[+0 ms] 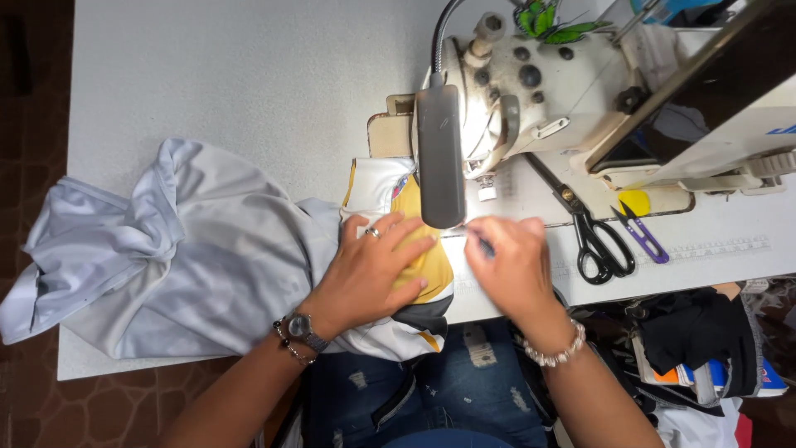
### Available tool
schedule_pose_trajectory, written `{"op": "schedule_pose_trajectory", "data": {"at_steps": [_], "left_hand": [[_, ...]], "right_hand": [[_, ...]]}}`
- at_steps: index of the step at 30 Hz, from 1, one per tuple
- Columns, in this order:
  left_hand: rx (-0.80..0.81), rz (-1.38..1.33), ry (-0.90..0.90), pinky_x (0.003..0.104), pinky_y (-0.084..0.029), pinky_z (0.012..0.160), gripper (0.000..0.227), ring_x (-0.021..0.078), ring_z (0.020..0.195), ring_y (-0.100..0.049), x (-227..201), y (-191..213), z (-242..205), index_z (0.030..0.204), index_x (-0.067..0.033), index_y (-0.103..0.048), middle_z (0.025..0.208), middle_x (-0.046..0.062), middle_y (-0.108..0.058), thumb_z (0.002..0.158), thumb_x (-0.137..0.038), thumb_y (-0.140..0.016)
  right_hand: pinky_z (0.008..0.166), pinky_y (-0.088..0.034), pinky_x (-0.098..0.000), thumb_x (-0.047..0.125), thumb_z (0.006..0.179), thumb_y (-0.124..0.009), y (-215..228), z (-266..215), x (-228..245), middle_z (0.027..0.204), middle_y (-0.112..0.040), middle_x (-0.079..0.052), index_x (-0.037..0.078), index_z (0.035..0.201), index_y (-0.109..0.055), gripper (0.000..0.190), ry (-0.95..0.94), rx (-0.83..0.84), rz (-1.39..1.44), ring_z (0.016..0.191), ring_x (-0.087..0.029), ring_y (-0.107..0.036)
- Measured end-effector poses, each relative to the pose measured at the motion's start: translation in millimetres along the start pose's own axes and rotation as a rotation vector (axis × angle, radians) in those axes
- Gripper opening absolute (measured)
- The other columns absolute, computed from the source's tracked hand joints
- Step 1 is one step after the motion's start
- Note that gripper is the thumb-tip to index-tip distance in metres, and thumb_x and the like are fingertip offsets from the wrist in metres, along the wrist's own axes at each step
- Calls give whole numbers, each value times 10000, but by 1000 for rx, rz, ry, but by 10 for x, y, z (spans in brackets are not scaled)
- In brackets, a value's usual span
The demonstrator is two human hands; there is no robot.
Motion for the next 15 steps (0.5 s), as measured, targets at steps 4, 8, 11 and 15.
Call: {"op": "schedule_pose_trajectory", "data": {"at_steps": [4, 8, 11, 15], "left_hand": [[-95, 9, 2, 492, -289, 1002, 490, 267, 1382, -459, 19, 166, 152, 1338, -200, -574, 1391, 56, -562, 962, -511, -525], [-48, 57, -57, 523, -253, 1015, 434, 252, 1410, -444, 49, 25, 129, 1250, -186, -605, 1368, 36, -594, 975, -483, -447], [-22, 24, -45, 542, -231, 1027, 434, 251, 1424, -439, 115, -117, 102, 1240, -196, -622, 1322, 21, -621, 974, -480, -430], [-6, 5, -43, 575, -215, 1019, 414, 270, 1443, -428, 169, -246, 62, 1177, -196, -662, 1248, 25, -651, 969, -464, -426]], "right_hand": [[653, -429, -319, 187, 870, -762, 126, -45, 527, 646, -629, 30, 176, 937, -738, 72, 89, 43, 226, 642, -192, -661], [622, -419, -326, 181, 875, -758, 101, -117, 512, 620, -581, 31, 167, 932, -732, 64, 75, 58, 251, 604, -203, -632], [606, -412, -320, 153, 872, -749, 147, -133, 501, 593, -548, 40, 175, 890, -721, 40, 68, 55, 252, 574, -198, -614], [591, -416, -330, 114, 866, -749, 192, -118, 498, 583, -538, 13, 144, 883, -722, 44, 90, 33, 272, 558, -222, -606]]}}
Point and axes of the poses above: each hand's wrist, its own z-axis towards the middle knuckle, its own y-axis out of the back of the hand, x = y × z, the point moved 6 cm from there along z, towards the middle knuckle
